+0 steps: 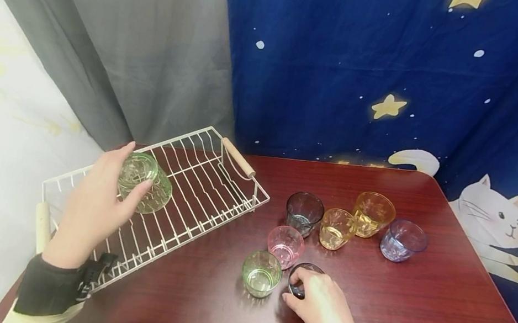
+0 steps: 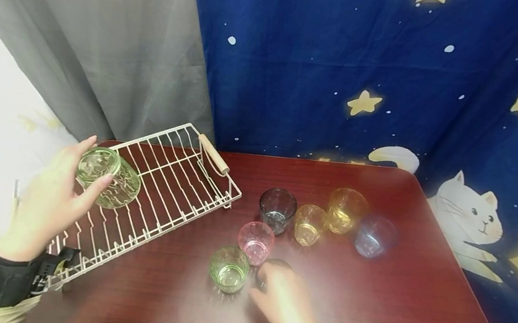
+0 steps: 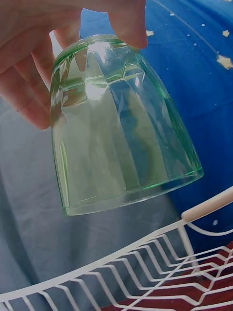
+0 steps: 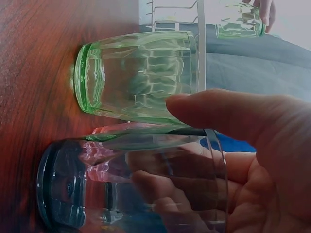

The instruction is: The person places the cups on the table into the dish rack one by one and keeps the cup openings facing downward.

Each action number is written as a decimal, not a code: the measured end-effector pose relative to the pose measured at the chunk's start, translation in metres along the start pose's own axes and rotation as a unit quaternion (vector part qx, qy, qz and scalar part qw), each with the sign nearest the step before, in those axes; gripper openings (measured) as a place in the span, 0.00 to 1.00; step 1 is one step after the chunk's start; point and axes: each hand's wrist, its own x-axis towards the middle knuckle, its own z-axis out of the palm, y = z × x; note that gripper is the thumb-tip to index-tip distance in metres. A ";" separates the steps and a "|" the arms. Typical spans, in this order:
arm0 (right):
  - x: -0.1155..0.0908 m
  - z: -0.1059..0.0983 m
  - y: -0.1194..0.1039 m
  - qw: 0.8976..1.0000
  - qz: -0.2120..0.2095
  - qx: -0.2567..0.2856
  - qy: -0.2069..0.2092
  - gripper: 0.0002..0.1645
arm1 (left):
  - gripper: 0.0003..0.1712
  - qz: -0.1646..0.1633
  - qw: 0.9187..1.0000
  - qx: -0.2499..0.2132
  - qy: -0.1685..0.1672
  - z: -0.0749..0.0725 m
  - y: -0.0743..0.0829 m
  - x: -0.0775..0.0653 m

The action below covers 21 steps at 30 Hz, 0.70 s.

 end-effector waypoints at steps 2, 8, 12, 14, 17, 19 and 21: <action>0.000 0.001 0.000 1.000 -0.001 -0.001 0.002 0.15 | 0.40 -0.012 1.000 -0.009 -0.005 -0.002 -0.007 0.001; -0.001 0.000 -0.001 1.000 0.000 0.000 0.002 0.14 | 0.40 -0.037 0.999 0.005 -0.009 -0.004 -0.029 0.002; -0.001 0.000 -0.001 1.000 0.001 0.000 -0.001 0.14 | 0.41 -0.064 0.997 0.017 -0.041 -0.007 -0.046 0.005; -0.001 0.000 -0.002 1.000 0.002 0.001 -0.002 0.14 | 0.41 -0.076 0.995 0.021 -0.060 -0.009 -0.055 0.008; 0.000 0.000 -0.001 1.000 0.004 0.003 -0.003 0.13 | 0.42 -0.087 0.992 0.025 -0.085 -0.011 -0.070 0.012; 0.001 0.001 -0.001 1.000 0.006 0.003 -0.003 0.12 | 0.42 -0.093 0.990 0.031 -0.098 -0.010 -0.079 0.014; 0.001 0.001 -0.001 1.000 0.004 0.000 -0.002 0.11 | 0.42 -0.096 0.989 0.036 -0.107 -0.010 -0.087 0.014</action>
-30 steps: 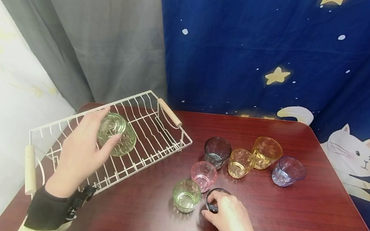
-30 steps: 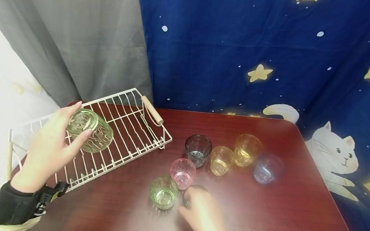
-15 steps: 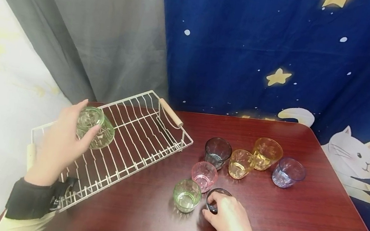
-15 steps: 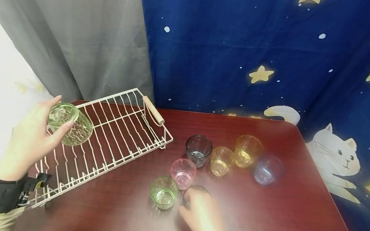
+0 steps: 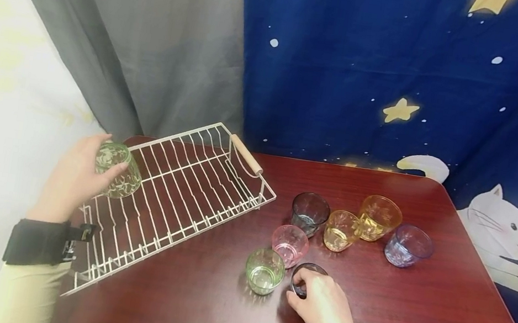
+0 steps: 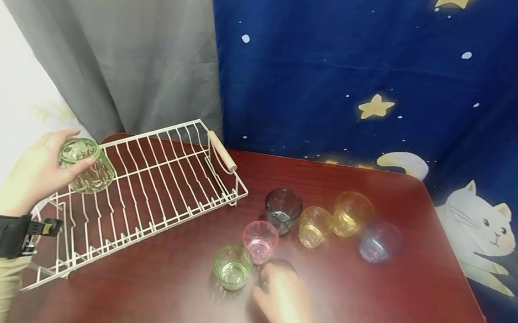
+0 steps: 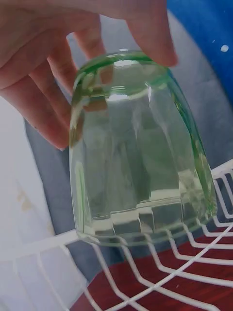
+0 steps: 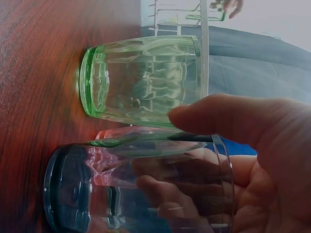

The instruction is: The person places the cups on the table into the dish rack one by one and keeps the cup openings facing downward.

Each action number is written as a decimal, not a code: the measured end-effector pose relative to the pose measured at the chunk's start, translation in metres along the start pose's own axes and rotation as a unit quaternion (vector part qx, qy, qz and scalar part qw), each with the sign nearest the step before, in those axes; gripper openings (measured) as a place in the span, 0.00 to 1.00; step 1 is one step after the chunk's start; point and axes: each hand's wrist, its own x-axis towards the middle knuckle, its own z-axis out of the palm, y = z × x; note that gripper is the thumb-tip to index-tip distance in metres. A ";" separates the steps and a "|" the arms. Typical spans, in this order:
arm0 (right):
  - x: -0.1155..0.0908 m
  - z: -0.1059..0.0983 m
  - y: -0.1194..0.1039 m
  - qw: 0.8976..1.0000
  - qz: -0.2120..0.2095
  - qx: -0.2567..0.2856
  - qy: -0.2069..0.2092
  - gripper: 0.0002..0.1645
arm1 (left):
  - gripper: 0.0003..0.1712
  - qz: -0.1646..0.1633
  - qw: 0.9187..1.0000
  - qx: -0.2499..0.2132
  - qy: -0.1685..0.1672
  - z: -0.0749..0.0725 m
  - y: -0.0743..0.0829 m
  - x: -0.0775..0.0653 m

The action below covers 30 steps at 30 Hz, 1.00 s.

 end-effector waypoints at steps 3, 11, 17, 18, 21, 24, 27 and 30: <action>0.000 0.001 0.001 1.000 -0.001 -0.002 0.003 0.10 | 0.42 -0.006 1.000 0.008 -0.012 0.002 -0.008 0.003; 0.001 0.005 0.003 1.000 -0.012 0.002 0.016 0.09 | 0.41 -0.024 0.999 0.021 -0.040 0.007 -0.029 0.006; 0.000 0.006 0.003 1.000 -0.009 0.002 0.014 0.09 | 0.41 -0.043 0.996 0.021 -0.081 0.010 -0.045 0.008; 0.000 0.006 0.002 1.000 -0.009 0.002 0.015 0.09 | 0.41 -0.045 0.995 0.020 -0.090 0.010 -0.047 0.008; -0.001 0.006 0.002 1.000 -0.009 0.001 0.016 0.10 | 0.42 -0.052 0.991 0.019 -0.119 0.011 -0.053 0.009; 0.000 0.006 0.002 1.000 -0.007 0.001 0.015 0.10 | 0.43 -0.061 0.988 0.020 -0.143 0.012 -0.057 0.008; 0.000 0.006 0.002 1.000 -0.006 -0.001 0.013 0.10 | 0.44 -0.067 0.986 0.017 -0.152 0.012 -0.060 0.007; 0.001 0.006 0.002 1.000 -0.009 -0.004 0.014 0.11 | 0.44 -0.066 0.986 0.013 -0.155 0.011 -0.063 0.006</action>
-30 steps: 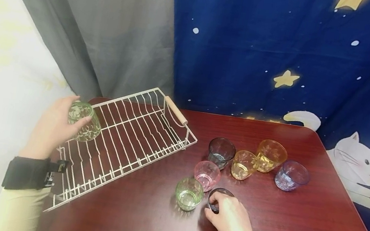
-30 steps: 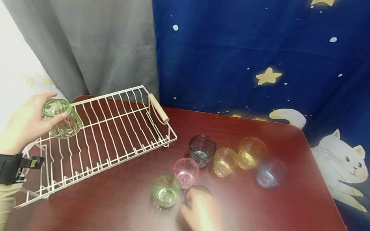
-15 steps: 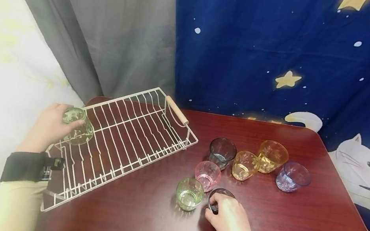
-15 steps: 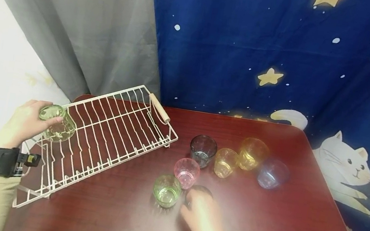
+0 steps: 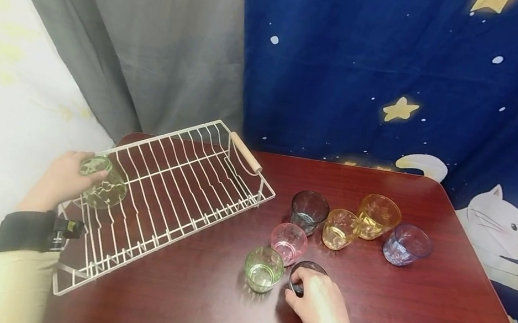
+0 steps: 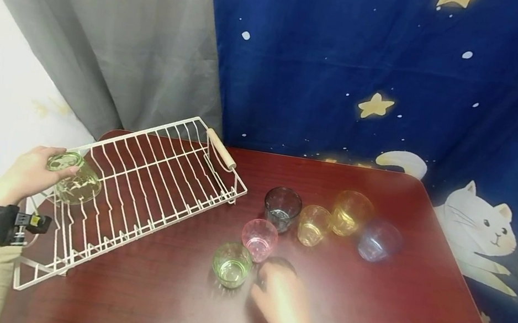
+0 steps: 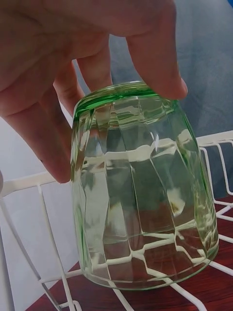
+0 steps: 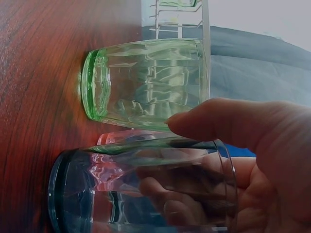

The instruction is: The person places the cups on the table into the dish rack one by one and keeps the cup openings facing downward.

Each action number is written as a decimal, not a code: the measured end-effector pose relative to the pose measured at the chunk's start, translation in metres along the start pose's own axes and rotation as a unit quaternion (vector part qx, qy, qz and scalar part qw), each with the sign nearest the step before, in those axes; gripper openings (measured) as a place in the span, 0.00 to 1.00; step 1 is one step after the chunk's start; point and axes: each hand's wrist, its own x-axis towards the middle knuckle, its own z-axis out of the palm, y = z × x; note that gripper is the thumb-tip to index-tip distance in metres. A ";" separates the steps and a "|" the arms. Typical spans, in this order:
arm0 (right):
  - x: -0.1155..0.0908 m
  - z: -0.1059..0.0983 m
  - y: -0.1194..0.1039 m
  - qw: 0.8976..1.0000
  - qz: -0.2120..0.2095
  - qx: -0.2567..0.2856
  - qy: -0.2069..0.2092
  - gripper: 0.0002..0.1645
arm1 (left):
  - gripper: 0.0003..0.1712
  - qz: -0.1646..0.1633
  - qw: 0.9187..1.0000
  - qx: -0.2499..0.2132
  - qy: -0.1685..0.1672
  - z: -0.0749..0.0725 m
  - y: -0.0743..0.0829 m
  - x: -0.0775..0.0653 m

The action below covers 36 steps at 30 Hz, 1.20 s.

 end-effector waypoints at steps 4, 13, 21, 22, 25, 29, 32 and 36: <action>0.000 0.000 -0.001 1.000 -0.004 0.001 -0.002 0.11 | 0.43 0.004 1.000 -0.001 -0.003 0.000 -0.004 -0.002; 0.000 0.002 0.000 1.000 -0.008 -0.015 0.006 0.12 | 0.42 0.003 0.999 -0.023 -0.041 0.001 -0.007 -0.007; -0.002 0.001 -0.002 0.999 -0.009 -0.038 0.015 0.14 | 0.40 0.012 0.999 -0.032 -0.042 0.003 -0.005 -0.009; -0.002 0.000 -0.002 0.999 -0.010 -0.041 0.016 0.14 | 0.40 0.012 0.999 -0.032 -0.042 0.003 -0.005 -0.009; -0.002 0.000 -0.002 0.999 -0.007 -0.044 0.018 0.14 | 0.40 0.010 0.998 -0.032 -0.043 0.004 -0.005 -0.010; -0.001 -0.002 -0.002 0.999 0.005 -0.037 0.016 0.14 | 0.41 0.005 0.999 -0.026 -0.046 0.003 -0.003 -0.011; 0.000 -0.003 -0.003 0.999 0.013 -0.034 0.011 0.14 | 0.41 0.006 0.999 -0.021 -0.039 0.004 -0.001 -0.012; -0.001 -0.006 -0.003 0.999 0.012 -0.033 0.017 0.15 | 0.41 0.011 1.000 -0.017 -0.016 0.004 0.002 -0.014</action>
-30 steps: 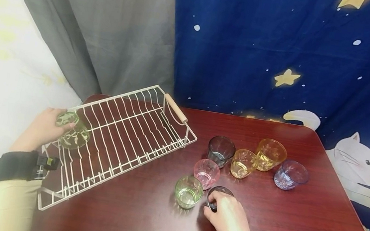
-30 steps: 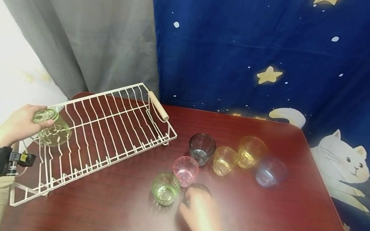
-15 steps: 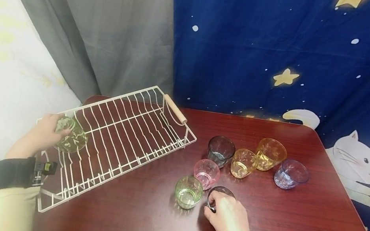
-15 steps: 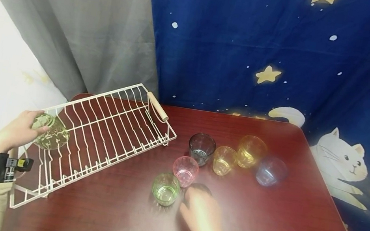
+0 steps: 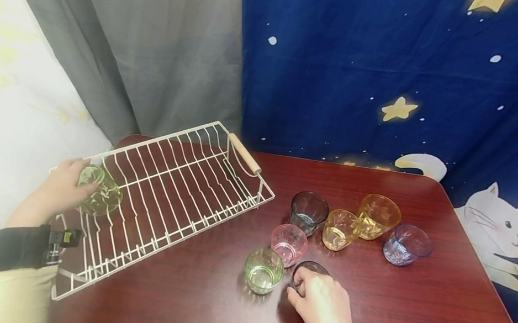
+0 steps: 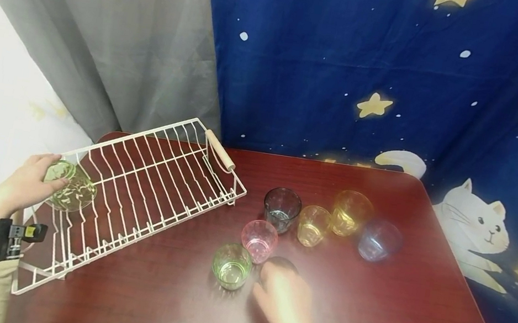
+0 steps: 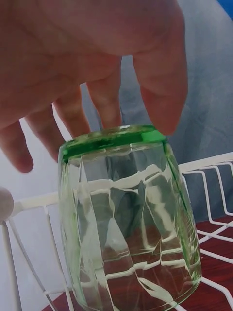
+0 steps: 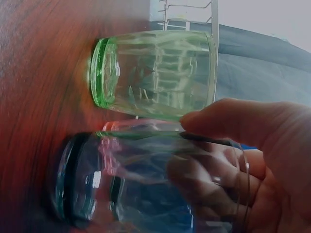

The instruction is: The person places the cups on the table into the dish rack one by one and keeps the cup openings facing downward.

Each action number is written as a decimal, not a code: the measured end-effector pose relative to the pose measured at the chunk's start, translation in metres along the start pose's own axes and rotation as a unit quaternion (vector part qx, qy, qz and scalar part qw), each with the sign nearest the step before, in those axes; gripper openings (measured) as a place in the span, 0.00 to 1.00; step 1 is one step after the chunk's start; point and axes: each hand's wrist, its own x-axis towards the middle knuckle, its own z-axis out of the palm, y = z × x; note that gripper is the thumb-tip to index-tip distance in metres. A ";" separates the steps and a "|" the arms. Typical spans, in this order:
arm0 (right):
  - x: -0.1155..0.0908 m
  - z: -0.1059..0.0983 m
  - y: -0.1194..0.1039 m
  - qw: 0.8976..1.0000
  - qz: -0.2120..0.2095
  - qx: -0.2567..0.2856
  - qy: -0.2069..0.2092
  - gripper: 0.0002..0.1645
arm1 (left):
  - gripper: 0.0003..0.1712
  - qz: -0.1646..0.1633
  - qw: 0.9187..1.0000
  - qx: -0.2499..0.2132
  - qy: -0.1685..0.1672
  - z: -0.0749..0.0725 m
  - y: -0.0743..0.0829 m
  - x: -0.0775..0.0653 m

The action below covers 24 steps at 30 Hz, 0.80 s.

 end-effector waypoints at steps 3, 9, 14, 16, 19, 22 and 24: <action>-0.001 -0.003 0.002 1.000 0.002 0.000 0.015 0.16 | 0.40 0.008 1.000 0.003 0.020 0.001 0.003 -0.002; 0.000 -0.012 0.008 0.999 0.010 0.016 0.050 0.15 | 0.36 0.032 0.998 0.000 0.048 -0.001 0.016 -0.008; 0.001 -0.018 0.011 0.996 0.010 0.032 0.088 0.13 | 0.35 0.053 0.998 0.008 0.043 -0.002 0.031 -0.013; 0.002 -0.021 0.012 0.994 0.007 0.035 0.104 0.13 | 0.35 0.070 0.997 0.007 0.043 -0.002 0.037 -0.016; 0.003 -0.025 0.013 0.992 0.004 0.039 0.119 0.11 | 0.34 0.100 0.994 0.000 0.046 -0.001 0.048 -0.020; 0.004 -0.030 0.012 0.990 0.005 0.049 0.131 0.09 | 0.33 0.125 0.990 0.004 0.062 0.001 0.059 -0.026; 0.004 -0.032 0.012 0.988 0.007 0.058 0.140 0.08 | 0.33 0.134 0.988 0.016 0.070 0.003 0.068 -0.030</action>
